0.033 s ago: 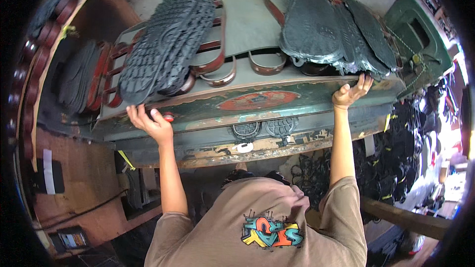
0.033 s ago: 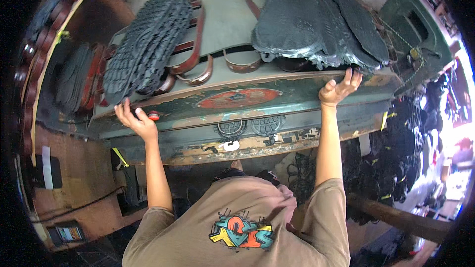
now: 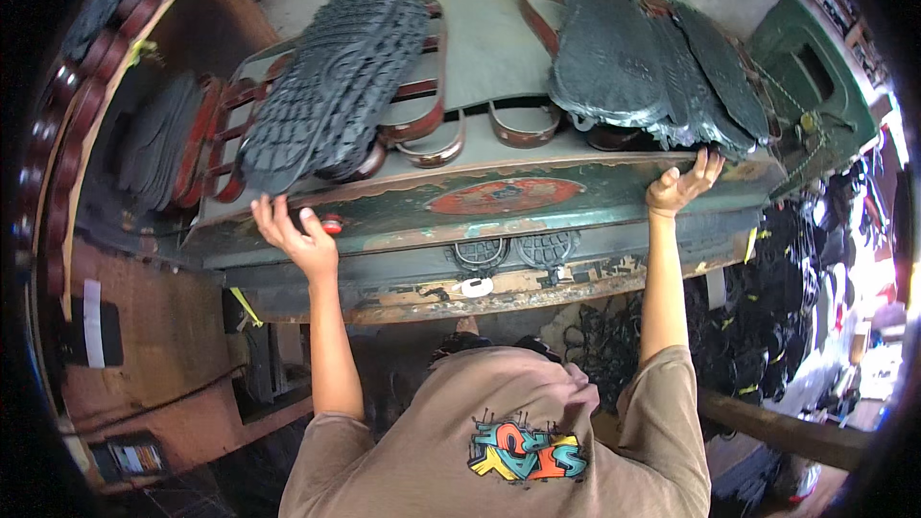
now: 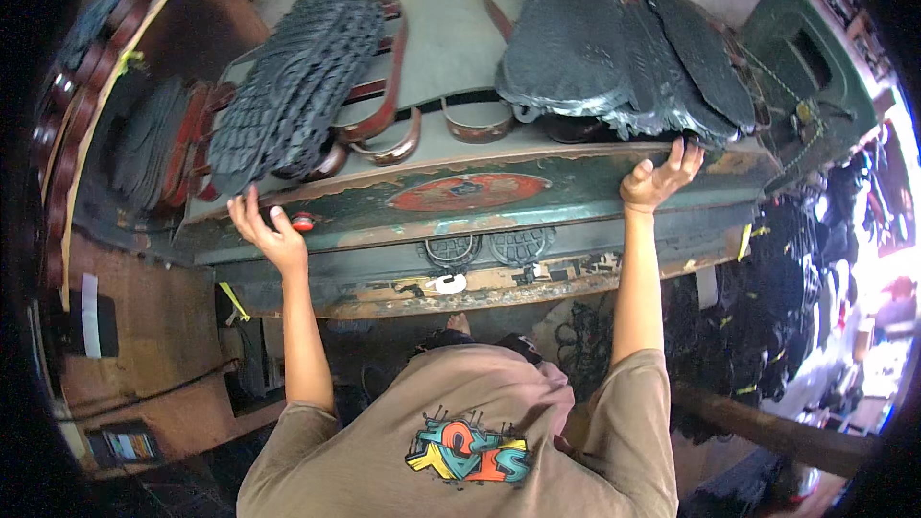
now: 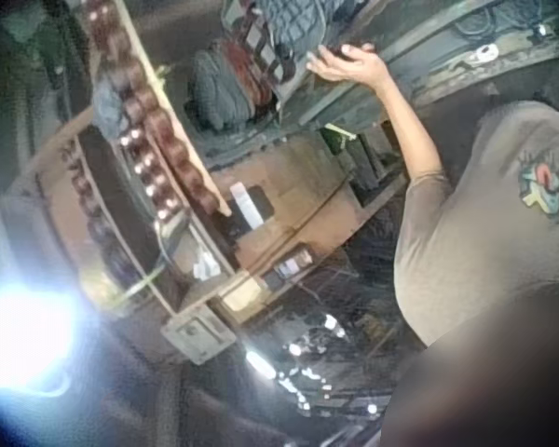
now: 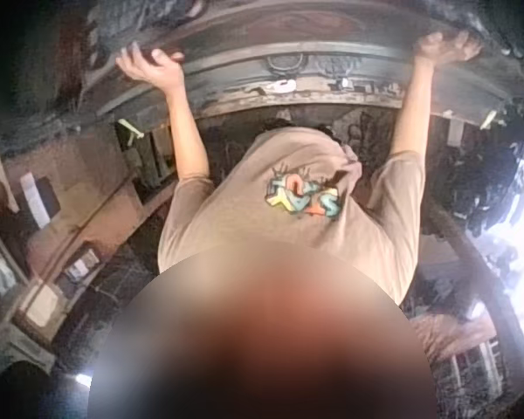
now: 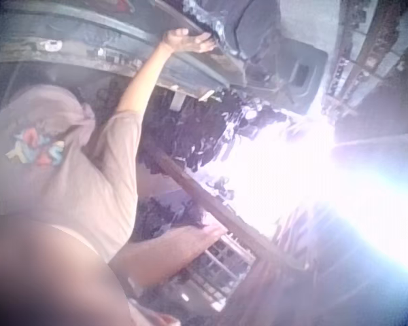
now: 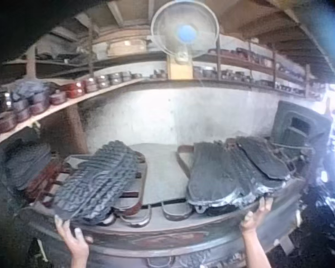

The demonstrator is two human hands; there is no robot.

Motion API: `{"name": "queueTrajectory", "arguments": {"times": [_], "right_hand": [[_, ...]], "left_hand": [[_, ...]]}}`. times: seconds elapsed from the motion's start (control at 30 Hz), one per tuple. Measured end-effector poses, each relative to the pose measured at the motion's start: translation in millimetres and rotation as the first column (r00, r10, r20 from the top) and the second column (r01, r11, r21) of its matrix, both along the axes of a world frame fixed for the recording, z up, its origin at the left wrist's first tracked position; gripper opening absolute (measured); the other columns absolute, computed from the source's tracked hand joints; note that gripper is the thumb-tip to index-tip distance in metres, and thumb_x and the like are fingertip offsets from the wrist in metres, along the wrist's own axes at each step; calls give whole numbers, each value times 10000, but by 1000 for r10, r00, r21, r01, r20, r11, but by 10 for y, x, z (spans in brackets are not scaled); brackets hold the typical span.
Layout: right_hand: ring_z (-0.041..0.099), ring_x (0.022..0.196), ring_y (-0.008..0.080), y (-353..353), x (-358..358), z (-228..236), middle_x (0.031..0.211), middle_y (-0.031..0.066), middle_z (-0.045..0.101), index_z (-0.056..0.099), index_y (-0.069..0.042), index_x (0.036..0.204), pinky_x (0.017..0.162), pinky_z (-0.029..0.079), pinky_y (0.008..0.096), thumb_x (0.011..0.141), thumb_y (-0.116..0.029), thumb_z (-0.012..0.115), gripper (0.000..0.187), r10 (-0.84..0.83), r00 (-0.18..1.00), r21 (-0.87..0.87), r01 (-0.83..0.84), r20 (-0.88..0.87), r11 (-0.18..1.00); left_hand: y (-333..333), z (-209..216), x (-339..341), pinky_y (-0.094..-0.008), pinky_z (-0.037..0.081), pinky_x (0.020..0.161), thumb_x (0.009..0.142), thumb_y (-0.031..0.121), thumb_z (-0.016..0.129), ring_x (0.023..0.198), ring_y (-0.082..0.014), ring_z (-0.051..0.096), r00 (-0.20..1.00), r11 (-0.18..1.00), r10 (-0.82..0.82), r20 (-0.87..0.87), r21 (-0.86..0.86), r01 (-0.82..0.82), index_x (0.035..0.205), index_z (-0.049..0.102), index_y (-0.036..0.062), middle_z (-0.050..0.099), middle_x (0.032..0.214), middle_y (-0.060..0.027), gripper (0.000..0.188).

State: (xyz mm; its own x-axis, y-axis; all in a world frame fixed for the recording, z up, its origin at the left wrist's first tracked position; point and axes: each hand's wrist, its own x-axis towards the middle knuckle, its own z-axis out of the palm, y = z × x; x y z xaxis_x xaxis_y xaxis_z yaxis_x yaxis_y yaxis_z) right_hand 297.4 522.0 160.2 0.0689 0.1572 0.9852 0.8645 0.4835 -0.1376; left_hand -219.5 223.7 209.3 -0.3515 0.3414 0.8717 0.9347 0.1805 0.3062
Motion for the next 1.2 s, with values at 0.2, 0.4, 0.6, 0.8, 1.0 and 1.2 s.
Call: {"name": "queueTrajectory", "arguments": {"times": [0.2,0.4,0.6,0.8,1.0,1.2], "right_hand": [[267,1546,462,-605,114,214,1646,270,332,453,-51,1558,1265,209,594,1028,-300,547,593,14,994,-178,5,110,984],[577,1276,321,-2083,21,19,1374,213,615,597,47,1360,1131,413,429,1067,-166,602,362,263,918,-500,-384,-296,776],[624,1140,336,-3664,-59,-1222,1239,210,655,654,35,1235,1024,473,406,1043,-158,609,276,292,914,-816,-389,-283,428],[532,1252,403,-3711,28,-1203,1220,203,641,685,-44,1175,1157,326,542,1037,-315,601,316,457,880,-883,-107,130,457],[569,1120,378,-3652,129,-1263,1085,164,641,709,-36,1085,1111,366,533,1006,-326,633,310,483,872,-873,-170,83,457],[550,1308,410,-3591,141,-1316,1332,206,650,710,-43,1240,1188,304,563,1009,-433,602,466,424,884,-960,89,198,265]], "left_hand": [[-894,-125,191,-411,542,938,1006,-15,533,1045,-295,641,783,918,-395,480,171,359,1195,649,23,594,1283,-147,226],[-2204,-1096,582,-464,513,944,941,86,599,986,-364,655,816,814,-215,536,-364,453,1033,721,48,691,960,-148,157],[-2656,-1493,985,-484,362,1100,945,156,665,1176,-331,572,877,794,-178,446,-462,396,1129,709,119,659,1113,-113,193],[-2634,-1449,1183,-496,326,1124,969,214,632,1182,-294,590,915,754,-95,392,-572,323,1105,732,135,686,1118,-102,186],[-2593,-1450,1297,-526,318,1140,975,274,598,1199,-346,594,911,681,58,409,-683,263,1115,741,126,703,1146,-151,250],[-2635,-1481,1270,-535,338,1125,987,312,567,1215,-365,598,912,607,103,398,-751,259,1079,737,164,698,1161,-171,244]]}}
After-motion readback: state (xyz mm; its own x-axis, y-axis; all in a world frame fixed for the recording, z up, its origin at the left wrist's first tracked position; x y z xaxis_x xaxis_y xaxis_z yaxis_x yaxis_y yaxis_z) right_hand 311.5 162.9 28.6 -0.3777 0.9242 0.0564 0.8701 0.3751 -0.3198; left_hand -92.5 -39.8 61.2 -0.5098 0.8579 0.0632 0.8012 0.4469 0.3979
